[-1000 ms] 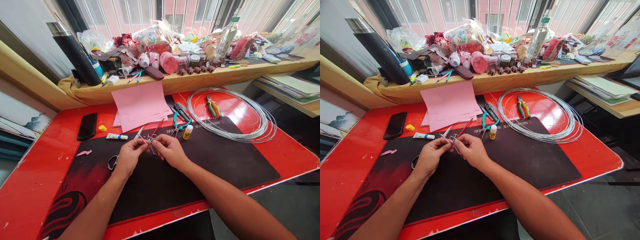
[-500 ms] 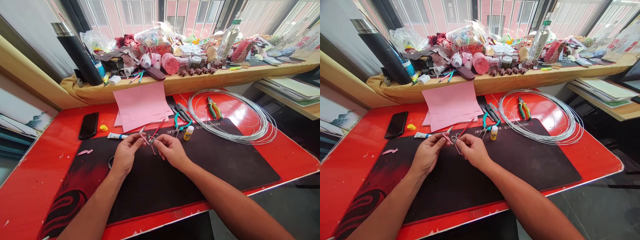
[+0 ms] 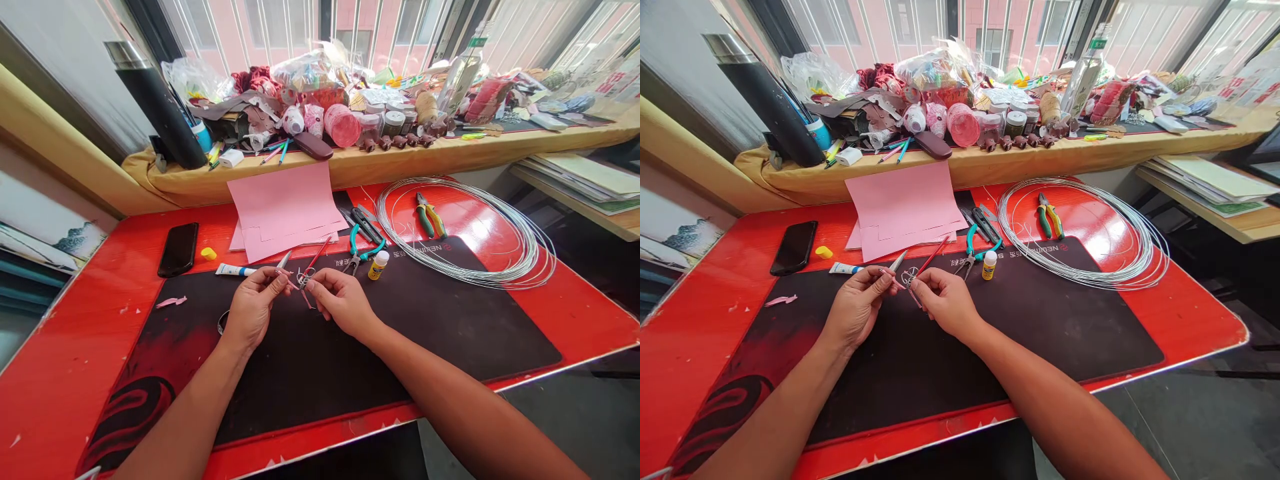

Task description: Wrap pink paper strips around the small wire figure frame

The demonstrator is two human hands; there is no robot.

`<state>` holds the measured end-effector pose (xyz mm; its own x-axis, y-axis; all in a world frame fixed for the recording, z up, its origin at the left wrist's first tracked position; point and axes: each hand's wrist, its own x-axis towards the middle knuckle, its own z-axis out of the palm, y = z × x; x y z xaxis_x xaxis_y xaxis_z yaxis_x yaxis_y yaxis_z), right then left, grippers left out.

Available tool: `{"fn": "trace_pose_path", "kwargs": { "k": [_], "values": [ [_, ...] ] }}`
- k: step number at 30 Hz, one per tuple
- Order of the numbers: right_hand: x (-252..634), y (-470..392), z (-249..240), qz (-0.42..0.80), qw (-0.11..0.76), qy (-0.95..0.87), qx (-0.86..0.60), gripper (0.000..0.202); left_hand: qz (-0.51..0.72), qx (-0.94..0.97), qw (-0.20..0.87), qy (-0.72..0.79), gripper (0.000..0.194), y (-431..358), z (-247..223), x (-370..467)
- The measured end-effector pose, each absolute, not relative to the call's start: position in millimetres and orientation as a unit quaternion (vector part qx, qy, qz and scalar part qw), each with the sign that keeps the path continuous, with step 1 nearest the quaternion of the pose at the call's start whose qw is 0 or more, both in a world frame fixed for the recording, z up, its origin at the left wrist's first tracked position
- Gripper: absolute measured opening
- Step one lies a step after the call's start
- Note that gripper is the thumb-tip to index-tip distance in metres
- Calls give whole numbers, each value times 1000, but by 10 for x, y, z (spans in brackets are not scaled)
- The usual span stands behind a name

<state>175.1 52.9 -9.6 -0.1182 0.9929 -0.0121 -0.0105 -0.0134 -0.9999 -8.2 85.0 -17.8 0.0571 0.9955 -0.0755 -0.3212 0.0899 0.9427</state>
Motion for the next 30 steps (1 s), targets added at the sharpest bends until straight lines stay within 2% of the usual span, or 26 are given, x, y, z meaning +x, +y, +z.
{"fn": "trace_pose_path", "kwargs": {
  "k": [30],
  "values": [
    [1737,522,-90,538,459,-530,-468,27,552,384,590,446,38,837,-135,-59]
  ]
}}
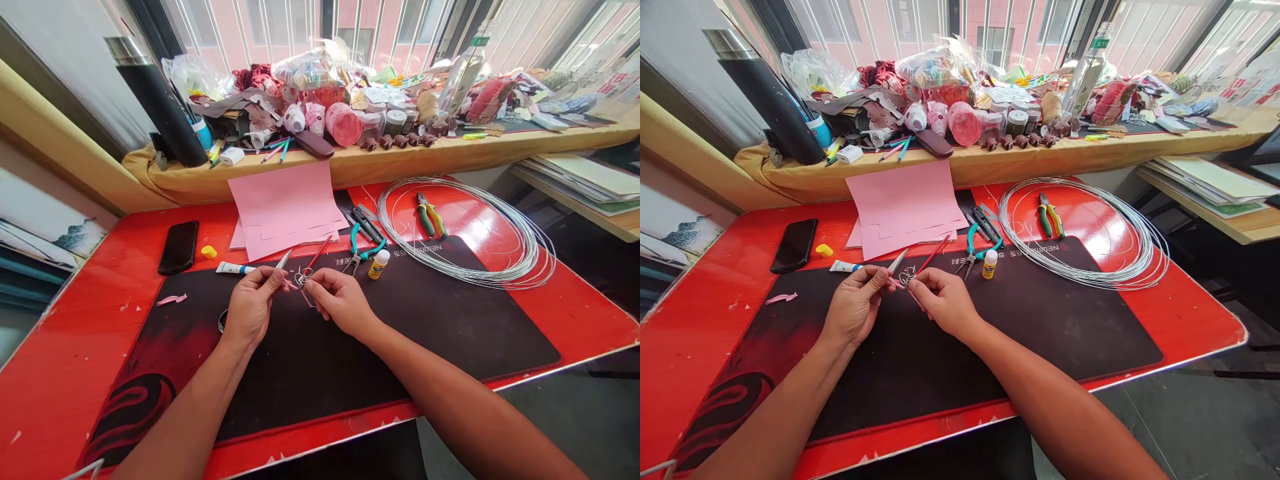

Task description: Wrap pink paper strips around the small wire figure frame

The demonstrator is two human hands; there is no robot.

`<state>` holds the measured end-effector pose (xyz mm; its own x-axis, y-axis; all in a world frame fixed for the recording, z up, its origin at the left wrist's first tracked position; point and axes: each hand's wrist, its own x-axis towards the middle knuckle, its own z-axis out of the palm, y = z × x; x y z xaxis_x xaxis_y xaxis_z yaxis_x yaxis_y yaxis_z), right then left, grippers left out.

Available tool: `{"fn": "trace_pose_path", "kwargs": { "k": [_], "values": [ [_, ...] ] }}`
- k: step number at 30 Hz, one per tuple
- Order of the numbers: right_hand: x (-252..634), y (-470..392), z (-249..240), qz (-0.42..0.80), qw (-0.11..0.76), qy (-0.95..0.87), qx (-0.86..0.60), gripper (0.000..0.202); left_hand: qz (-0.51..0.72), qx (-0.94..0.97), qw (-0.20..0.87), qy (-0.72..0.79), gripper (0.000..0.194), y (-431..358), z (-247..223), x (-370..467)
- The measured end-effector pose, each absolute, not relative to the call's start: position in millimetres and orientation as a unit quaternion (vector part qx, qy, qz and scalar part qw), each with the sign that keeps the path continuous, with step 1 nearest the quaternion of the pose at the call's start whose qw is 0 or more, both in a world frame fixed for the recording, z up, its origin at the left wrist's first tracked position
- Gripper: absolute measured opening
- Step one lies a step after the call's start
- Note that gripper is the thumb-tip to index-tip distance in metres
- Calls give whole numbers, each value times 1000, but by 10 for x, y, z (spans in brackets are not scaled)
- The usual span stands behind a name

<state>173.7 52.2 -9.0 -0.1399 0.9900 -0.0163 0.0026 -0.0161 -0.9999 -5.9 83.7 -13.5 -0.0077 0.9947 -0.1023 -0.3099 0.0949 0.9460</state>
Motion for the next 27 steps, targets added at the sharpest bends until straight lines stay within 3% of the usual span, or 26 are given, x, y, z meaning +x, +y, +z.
{"fn": "trace_pose_path", "kwargs": {
  "k": [11,18,27],
  "values": [
    [1740,530,-84,535,465,-527,-468,27,520,415,600,444,46,835,-153,-64],
    [1773,545,-132,531,471,-527,-467,27,432,488,601,463,42,836,-154,-85],
    [1767,547,-130,533,471,-528,-464,27,412,518,570,487,43,832,-140,-49]
  ]
}}
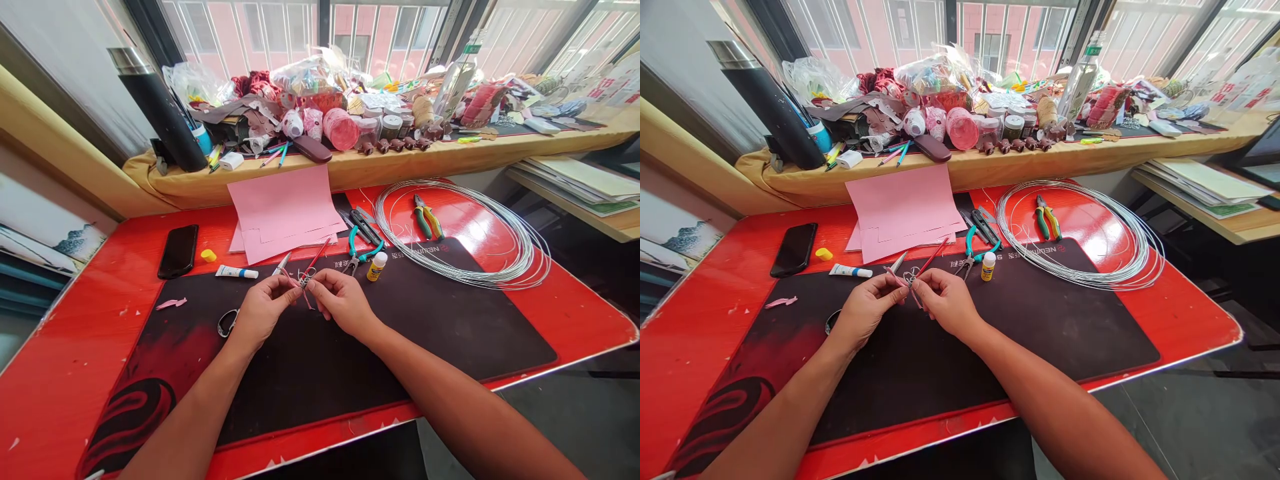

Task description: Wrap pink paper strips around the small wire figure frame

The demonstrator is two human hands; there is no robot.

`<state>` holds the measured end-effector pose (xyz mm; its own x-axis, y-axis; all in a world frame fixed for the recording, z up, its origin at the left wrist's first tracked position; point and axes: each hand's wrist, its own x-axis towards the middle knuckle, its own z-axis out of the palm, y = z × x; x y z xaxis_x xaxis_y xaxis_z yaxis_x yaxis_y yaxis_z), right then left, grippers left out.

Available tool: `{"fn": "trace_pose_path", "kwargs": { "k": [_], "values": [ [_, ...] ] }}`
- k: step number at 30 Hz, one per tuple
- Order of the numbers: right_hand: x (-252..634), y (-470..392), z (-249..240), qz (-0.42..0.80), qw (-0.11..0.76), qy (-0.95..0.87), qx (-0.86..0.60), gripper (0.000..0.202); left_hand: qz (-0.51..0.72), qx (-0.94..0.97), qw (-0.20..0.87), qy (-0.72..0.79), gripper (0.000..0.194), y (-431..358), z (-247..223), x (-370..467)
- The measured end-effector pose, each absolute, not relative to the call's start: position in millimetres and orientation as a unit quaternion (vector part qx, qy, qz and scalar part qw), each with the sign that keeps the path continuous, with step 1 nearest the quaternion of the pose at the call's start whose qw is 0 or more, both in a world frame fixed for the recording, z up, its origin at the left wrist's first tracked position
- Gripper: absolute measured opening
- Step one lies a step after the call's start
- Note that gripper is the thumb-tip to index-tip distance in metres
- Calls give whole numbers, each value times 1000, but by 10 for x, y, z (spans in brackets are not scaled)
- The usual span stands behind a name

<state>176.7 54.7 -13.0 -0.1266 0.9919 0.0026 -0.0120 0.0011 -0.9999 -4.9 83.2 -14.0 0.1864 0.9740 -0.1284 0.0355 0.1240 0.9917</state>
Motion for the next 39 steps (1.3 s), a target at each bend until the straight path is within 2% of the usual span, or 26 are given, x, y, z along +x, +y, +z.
{"fn": "trace_pose_path", "kwargs": {
  "k": [10,20,27,39],
  "values": [
    [1771,549,-145,536,474,-525,-461,28,394,541,567,480,43,827,-152,-65],
    [1777,553,-122,547,477,-512,-460,29,499,459,594,432,35,853,-185,-133],
    [1790,564,-144,563,475,-495,-461,33,491,437,620,429,35,845,-156,-107],
    [1779,558,-166,561,467,-503,-462,36,495,455,604,428,31,834,-180,-90]
  ]
}}
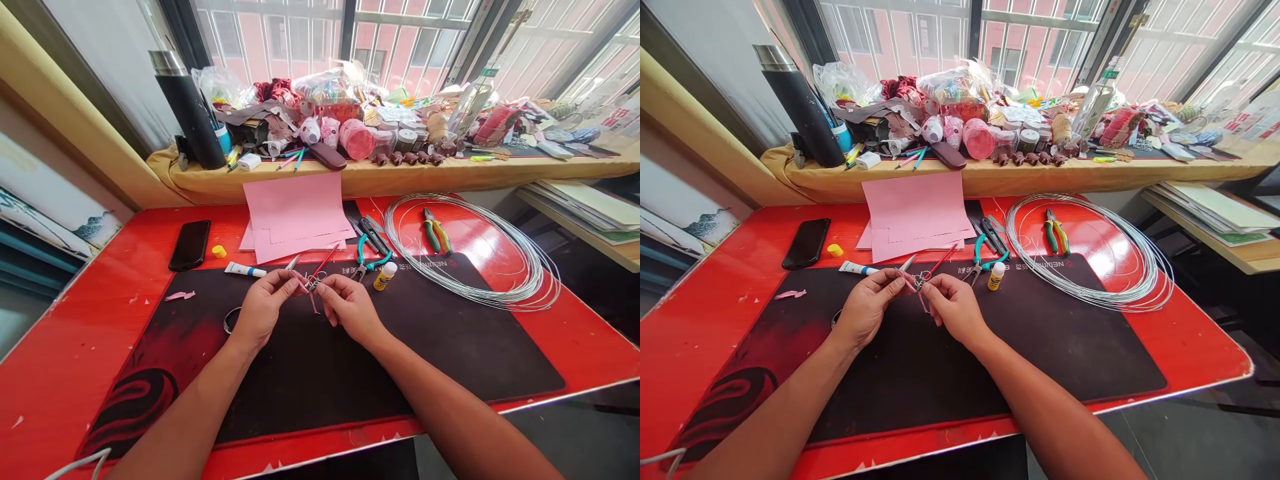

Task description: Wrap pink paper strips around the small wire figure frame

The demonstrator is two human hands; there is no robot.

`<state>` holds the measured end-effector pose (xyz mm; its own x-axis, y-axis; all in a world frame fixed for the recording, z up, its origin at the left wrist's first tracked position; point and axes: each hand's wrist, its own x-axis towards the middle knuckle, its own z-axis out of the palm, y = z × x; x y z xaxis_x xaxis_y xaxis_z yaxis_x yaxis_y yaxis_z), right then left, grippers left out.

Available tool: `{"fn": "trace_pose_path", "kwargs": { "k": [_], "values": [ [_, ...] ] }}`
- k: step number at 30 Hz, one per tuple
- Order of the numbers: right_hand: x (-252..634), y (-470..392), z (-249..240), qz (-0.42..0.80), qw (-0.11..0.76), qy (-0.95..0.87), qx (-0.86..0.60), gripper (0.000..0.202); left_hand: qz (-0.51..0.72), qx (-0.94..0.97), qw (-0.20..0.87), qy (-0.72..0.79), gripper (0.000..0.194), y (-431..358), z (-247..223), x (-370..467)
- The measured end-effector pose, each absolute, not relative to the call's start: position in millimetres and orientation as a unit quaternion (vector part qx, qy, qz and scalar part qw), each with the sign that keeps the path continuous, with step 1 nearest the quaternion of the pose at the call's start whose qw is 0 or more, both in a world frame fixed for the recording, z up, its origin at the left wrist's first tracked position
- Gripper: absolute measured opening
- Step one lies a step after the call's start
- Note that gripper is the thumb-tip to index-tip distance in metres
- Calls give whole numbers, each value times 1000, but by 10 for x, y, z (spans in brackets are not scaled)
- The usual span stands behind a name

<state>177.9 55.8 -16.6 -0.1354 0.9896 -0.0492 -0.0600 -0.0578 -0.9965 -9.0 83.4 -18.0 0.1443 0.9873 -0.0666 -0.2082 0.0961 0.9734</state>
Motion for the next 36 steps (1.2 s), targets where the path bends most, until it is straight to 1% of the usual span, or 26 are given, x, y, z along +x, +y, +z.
{"fn": "trace_pose_path", "kwargs": {
  "k": [4,8,11,15,20,25,30,36],
  "values": [
    [1777,553,-152,566,461,-509,-456,37,502,469,588,426,28,820,-166,-76],
    [1786,528,-136,588,435,-533,-426,40,517,476,583,408,24,817,-141,-79],
    [1800,503,-112,605,418,-546,-402,43,522,454,600,402,24,832,-118,-98],
    [1816,509,-86,601,424,-537,-412,43,526,382,650,394,26,864,-67,-146],
    [1817,580,-110,581,452,-500,-456,39,465,362,720,366,26,848,-4,-177],
    [1809,597,-130,613,448,-481,-437,38,396,380,757,354,28,798,-16,-167],
    [1807,575,-125,633,447,-479,-412,35,353,382,779,349,26,786,-60,-172],
    [1803,564,-70,647,450,-463,-406,35,324,398,782,354,25,770,-73,-165]
  ]
}}
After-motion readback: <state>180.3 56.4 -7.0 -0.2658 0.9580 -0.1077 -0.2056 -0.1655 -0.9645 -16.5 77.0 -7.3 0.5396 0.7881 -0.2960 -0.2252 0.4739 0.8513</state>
